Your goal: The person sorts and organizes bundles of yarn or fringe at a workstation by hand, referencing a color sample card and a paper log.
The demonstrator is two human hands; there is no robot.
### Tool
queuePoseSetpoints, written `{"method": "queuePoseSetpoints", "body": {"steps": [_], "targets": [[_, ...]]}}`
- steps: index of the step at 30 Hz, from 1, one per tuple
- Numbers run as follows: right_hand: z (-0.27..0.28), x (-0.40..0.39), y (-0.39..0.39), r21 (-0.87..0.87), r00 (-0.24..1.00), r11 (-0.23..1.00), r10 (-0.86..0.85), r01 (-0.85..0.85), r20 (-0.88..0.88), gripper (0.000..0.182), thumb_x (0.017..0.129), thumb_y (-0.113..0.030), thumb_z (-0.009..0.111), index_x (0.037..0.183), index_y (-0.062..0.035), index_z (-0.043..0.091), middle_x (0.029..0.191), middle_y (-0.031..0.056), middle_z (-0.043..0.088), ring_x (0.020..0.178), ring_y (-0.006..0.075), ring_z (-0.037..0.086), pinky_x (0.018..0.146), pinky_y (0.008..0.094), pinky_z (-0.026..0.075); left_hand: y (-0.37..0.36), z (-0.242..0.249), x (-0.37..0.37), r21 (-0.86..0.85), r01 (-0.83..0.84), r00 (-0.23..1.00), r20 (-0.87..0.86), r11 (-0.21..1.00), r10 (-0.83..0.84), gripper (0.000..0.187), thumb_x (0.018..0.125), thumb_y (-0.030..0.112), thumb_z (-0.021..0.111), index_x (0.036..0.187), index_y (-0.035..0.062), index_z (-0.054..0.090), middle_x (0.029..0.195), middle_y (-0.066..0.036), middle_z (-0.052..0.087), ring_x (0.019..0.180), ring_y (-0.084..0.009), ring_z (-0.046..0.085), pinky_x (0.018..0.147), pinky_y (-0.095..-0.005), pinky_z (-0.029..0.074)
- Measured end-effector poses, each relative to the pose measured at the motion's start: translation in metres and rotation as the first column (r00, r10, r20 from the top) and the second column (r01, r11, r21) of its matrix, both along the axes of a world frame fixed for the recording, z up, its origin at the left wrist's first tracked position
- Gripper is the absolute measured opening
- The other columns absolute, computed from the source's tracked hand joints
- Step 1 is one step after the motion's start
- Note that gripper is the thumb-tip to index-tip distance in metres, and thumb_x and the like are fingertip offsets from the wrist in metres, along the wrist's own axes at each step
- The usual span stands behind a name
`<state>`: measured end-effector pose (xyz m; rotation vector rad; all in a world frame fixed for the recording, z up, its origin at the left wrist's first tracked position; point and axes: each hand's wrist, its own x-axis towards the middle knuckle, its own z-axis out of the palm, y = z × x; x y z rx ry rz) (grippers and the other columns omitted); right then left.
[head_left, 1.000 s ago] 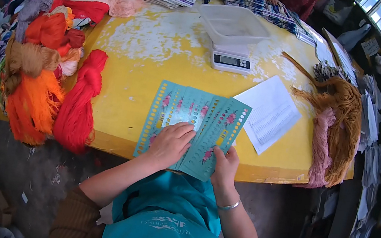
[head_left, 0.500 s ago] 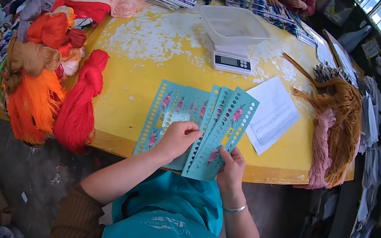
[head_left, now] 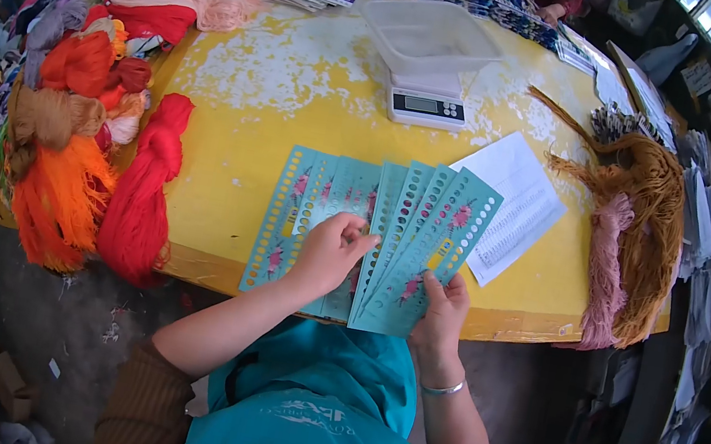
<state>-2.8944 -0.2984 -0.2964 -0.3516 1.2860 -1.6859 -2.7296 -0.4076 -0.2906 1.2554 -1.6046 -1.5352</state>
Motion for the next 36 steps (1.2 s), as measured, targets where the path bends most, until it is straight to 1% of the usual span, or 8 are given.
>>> {"method": "queuePoseSetpoints", "body": {"steps": [2, 3, 6, 8, 18, 21, 32, 36], "targets": [[-0.003, -0.004, 0.001, -0.004, 1.0, 1.0, -0.018, 0.018, -0.021, 0.018, 0.095, 0.0, 0.053, 0.111, 0.0047, 0.056, 0.106, 0.0127, 0.067, 0.09, 0.0175, 0.067, 0.081, 0.032, 0.055, 0.004, 0.001, 0.005, -0.351, -0.037, 0.991, 0.107, 0.935, 0.079, 0.03, 0.089, 0.025, 0.069, 0.095, -0.0044, 0.065, 0.079, -0.011, 0.066, 0.068, -0.0161, 0.06, 0.064, -0.0326, 0.049], [-0.003, -0.006, 0.001, 0.007, 0.999, 1.0, -0.011, 0.011, -0.032, 0.018, 0.095, 0.0, 0.053, 0.112, 0.0047, 0.055, 0.106, 0.0128, 0.067, 0.091, 0.0176, 0.067, 0.081, 0.0319, 0.055, 0.006, -0.003, 0.006, -0.349, -0.034, 0.991, 0.11, 0.937, 0.076, 0.03, 0.089, 0.025, 0.069, 0.095, -0.0044, 0.065, 0.079, -0.011, 0.066, 0.068, -0.0161, 0.06, 0.064, -0.0326, 0.049], [0.001, -0.005, 0.0, 0.022, 1.0, 1.0, -0.002, 0.003, -0.028, 0.019, 0.094, 0.0, 0.053, 0.112, 0.0046, 0.055, 0.107, 0.0127, 0.067, 0.091, 0.0177, 0.066, 0.081, 0.0318, 0.054, 0.006, -0.008, 0.007, -0.214, -0.053, 0.997, 0.046, 0.975, 0.064, 0.026, 0.09, 0.024, 0.068, 0.097, -0.0013, 0.066, 0.079, -0.008, 0.067, 0.067, -0.0135, 0.059, 0.063, -0.0313, 0.049], [0.005, -0.002, -0.001, 0.025, 1.0, 1.0, 0.002, -0.001, -0.01, 0.019, 0.094, 0.0, 0.053, 0.112, 0.0044, 0.055, 0.107, 0.0126, 0.067, 0.091, 0.0177, 0.066, 0.082, 0.0318, 0.054, 0.003, 0.009, 0.006, 0.368, 0.094, 0.988, -0.146, 0.925, -0.042, 0.02, 0.09, 0.019, 0.066, 0.096, 0.0004, 0.065, 0.079, -0.005, 0.066, 0.068, -0.011, 0.06, 0.06, -0.0286, 0.048], [0.014, -0.005, 0.009, 0.002, 1.0, 1.0, 0.01, -0.01, 0.014, 0.021, 0.094, 0.0, 0.053, 0.114, 0.0039, 0.054, 0.108, 0.013, 0.067, 0.092, 0.018, 0.067, 0.082, 0.032, 0.055, 0.008, 0.008, -0.012, 0.454, 0.082, 0.98, -0.198, 0.887, 0.01, 0.023, 0.086, 0.02, 0.072, 0.083, -0.0009, 0.063, 0.076, -0.006, 0.064, 0.059, -0.0099, 0.056, 0.047, -0.0268, 0.043], [0.011, -0.006, 0.009, 0.007, 1.0, 1.0, -0.002, 0.002, -0.016, 0.021, 0.094, 0.0, 0.053, 0.115, 0.0037, 0.054, 0.108, 0.0131, 0.067, 0.092, 0.0182, 0.067, 0.081, 0.0317, 0.055, 0.005, 0.009, -0.013, 0.328, 0.097, 0.99, -0.129, 0.94, -0.057, 0.022, 0.09, 0.021, 0.068, 0.086, 0.0, 0.063, 0.072, -0.003, 0.061, 0.055, -0.0084, 0.053, 0.045, -0.0258, 0.042], [0.006, -0.016, 0.017, 0.02, 0.961, 0.998, -0.071, 0.068, 0.266, 0.023, 0.093, 0.0, 0.052, 0.116, 0.0017, 0.054, 0.109, 0.0126, 0.066, 0.095, 0.0206, 0.066, 0.085, 0.0336, 0.054, 0.005, 0.016, -0.014, 0.622, 0.236, 0.889, -0.448, 0.747, 0.093, 0.024, 0.098, 0.025, 0.055, 0.092, 0.0046, 0.066, 0.073, 0.002, 0.059, 0.063, -0.0067, 0.052, 0.054, -0.0203, 0.042], [0.004, -0.015, 0.018, -0.009, 0.981, 0.997, -0.073, 0.076, 0.181, 0.022, 0.092, 0.0, 0.055, 0.114, 0.001, 0.054, 0.109, 0.0126, 0.066, 0.095, 0.0198, 0.066, 0.085, 0.0335, 0.055, 0.013, 0.018, -0.02, 0.271, 0.041, 0.987, -0.161, 0.962, 0.003, 0.023, 0.092, 0.018, 0.057, 0.081, -0.0008, 0.063, 0.067, -0.003, 0.063, 0.059, -0.0106, 0.056, 0.054, -0.0251, 0.045]]}}
